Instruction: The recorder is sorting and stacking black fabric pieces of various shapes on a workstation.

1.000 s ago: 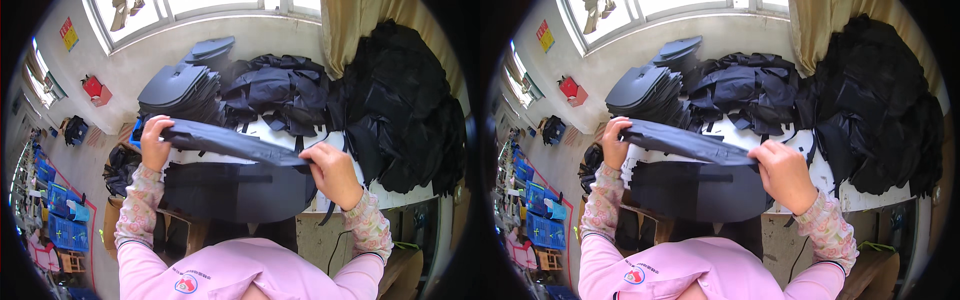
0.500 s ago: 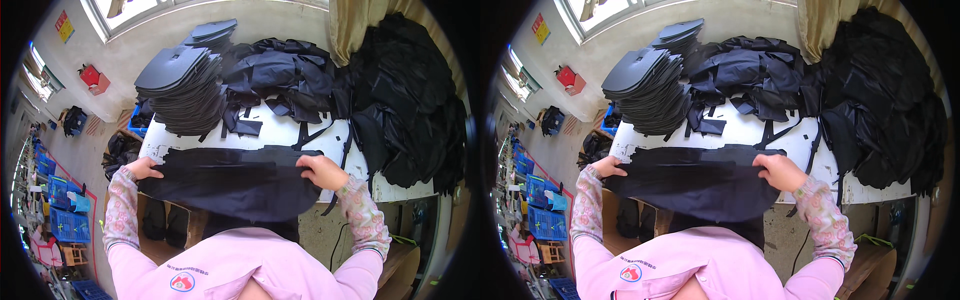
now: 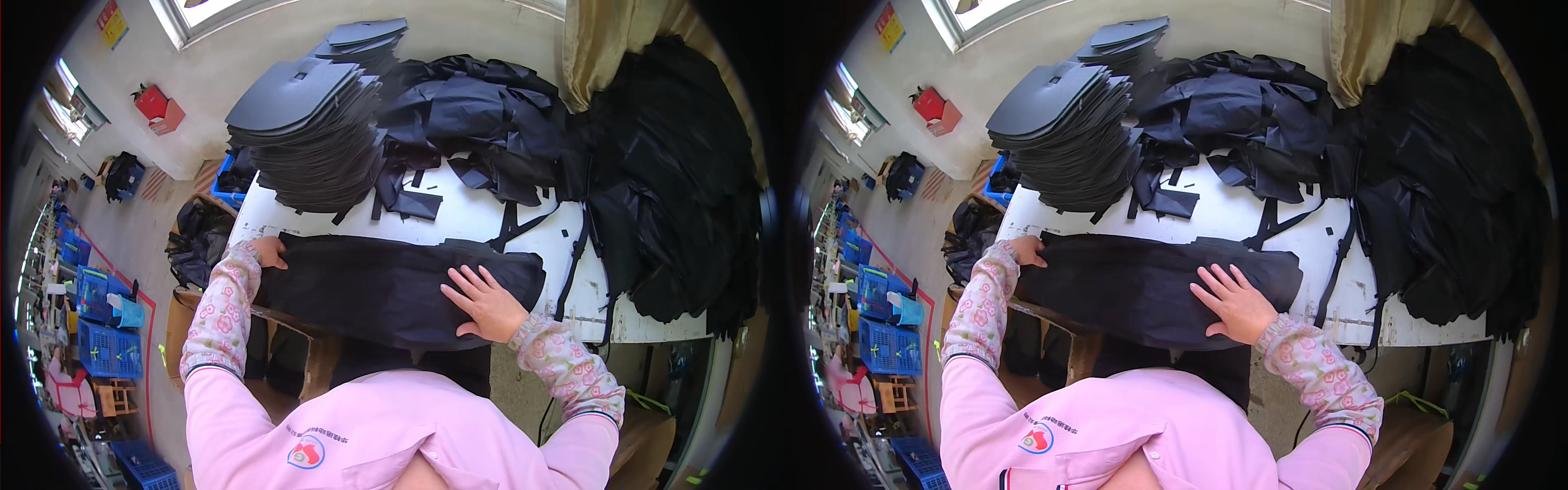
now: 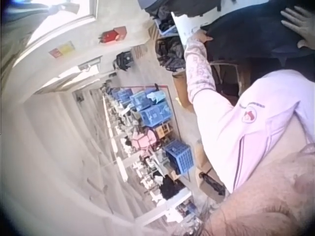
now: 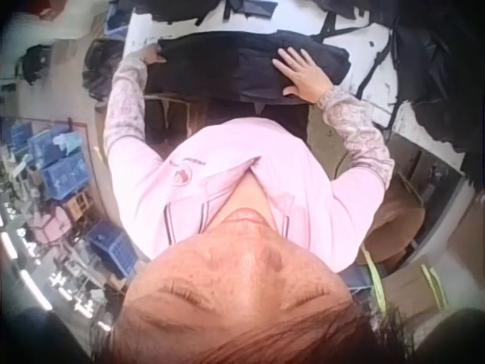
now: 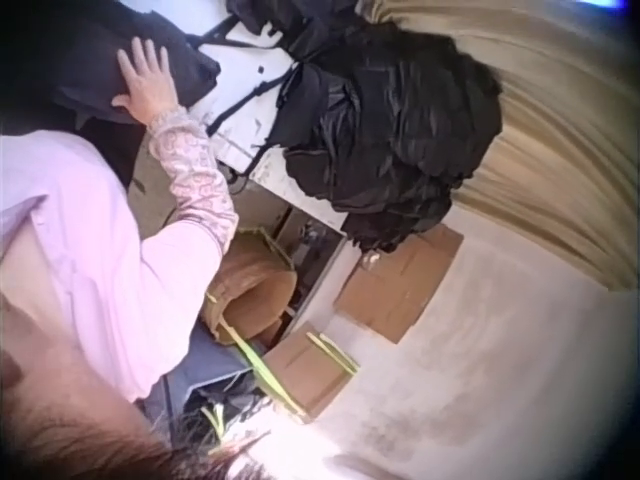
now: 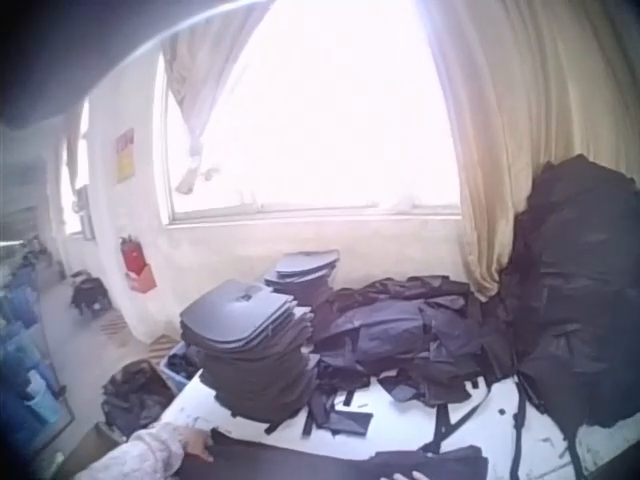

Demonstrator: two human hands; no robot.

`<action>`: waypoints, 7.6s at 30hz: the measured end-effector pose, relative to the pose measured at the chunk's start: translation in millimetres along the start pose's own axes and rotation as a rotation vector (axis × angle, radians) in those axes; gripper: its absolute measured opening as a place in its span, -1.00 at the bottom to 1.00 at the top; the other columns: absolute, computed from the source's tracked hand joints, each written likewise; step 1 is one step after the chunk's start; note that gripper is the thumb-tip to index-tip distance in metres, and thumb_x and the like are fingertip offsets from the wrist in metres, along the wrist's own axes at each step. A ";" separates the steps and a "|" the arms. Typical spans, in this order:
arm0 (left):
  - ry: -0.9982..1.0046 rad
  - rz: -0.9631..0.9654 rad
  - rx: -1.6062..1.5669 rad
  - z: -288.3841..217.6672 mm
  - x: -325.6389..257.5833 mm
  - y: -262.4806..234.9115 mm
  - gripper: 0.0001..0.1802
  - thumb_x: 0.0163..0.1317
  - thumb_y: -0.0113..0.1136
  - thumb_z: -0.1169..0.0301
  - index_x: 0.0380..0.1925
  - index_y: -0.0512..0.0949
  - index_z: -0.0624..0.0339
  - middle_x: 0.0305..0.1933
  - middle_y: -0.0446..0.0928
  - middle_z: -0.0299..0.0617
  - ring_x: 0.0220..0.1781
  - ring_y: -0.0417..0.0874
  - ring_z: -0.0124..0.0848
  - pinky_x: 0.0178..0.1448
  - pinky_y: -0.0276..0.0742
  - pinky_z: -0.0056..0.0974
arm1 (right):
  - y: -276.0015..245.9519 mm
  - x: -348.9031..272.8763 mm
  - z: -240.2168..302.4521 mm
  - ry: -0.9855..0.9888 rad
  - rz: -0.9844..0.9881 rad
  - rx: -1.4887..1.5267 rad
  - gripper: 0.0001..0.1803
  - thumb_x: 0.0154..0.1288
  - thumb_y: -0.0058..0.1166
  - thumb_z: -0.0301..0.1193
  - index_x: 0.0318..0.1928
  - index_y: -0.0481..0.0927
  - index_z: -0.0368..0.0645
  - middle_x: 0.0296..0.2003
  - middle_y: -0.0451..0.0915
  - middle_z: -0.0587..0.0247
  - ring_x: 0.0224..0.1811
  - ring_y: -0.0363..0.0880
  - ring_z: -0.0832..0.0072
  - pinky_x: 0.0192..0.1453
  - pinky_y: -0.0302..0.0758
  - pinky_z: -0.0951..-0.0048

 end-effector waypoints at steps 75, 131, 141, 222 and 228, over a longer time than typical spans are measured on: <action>0.874 -0.838 -0.582 -259.1 -146.9 -53.3 -0.51 0.11 0.43 0.46 0.07 0.55 0.27 0.01 0.50 -0.12 -0.10 0.60 -0.39 0.01 0.50 -0.36 | -72.7 103.9 19.6 -0.080 -0.685 1.196 -0.88 0.34 0.21 -0.47 -0.15 0.69 -0.21 -0.33 0.49 0.32 -0.28 0.57 0.56 -0.15 0.56 0.50; 0.406 0.051 -0.335 -167.6 -93.9 -52.3 -0.77 0.34 0.30 0.31 -0.35 0.52 0.22 -0.52 0.55 -0.36 -0.53 0.50 -0.60 -0.46 0.38 -0.41 | -7.9 9.2 -4.6 0.457 -0.279 0.388 -0.43 0.19 0.31 -0.33 0.20 0.43 -0.10 -0.20 0.67 0.03 -0.17 0.67 0.05 -0.13 0.58 0.12; 0.970 -0.335 0.020 -295.9 -61.7 -42.2 -0.16 -0.07 0.57 0.13 0.19 0.38 0.14 0.20 0.38 -0.03 0.27 0.38 -0.01 0.33 0.29 -0.05 | -44.3 23.1 -2.0 0.393 -0.331 0.233 -0.47 0.18 0.30 -0.38 0.17 0.49 -0.11 -0.19 0.67 0.07 -0.23 0.67 0.13 -0.16 0.59 0.23; 0.425 0.056 -0.183 -320.1 -24.3 -0.4 -0.70 0.31 0.26 0.21 -0.42 0.64 0.25 -0.59 0.66 -0.19 -0.52 0.66 -0.34 -0.30 0.53 -0.20 | -8.0 -37.2 -21.9 0.752 -0.275 0.541 -0.49 0.03 0.47 -0.21 -0.18 0.51 -0.30 -0.40 0.64 -0.17 -0.27 0.66 -0.07 -0.17 0.58 0.13; 0.424 -0.001 -0.090 -321.9 -21.5 2.4 -0.61 0.29 0.28 0.10 -0.47 0.63 0.25 -0.60 0.64 -0.19 -0.51 0.67 -0.28 -0.30 0.53 -0.17 | -12.8 -31.2 -16.9 0.753 -0.238 0.389 -0.48 0.03 0.47 -0.22 -0.16 0.53 -0.32 -0.38 0.66 -0.17 -0.26 0.68 -0.08 -0.15 0.61 0.11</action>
Point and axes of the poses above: each hand's wrist, its own x-axis towards the middle knuckle, its own y-axis out of the palm, z = x × y, the point moved 1 cm from there along x, towards the middle knuckle
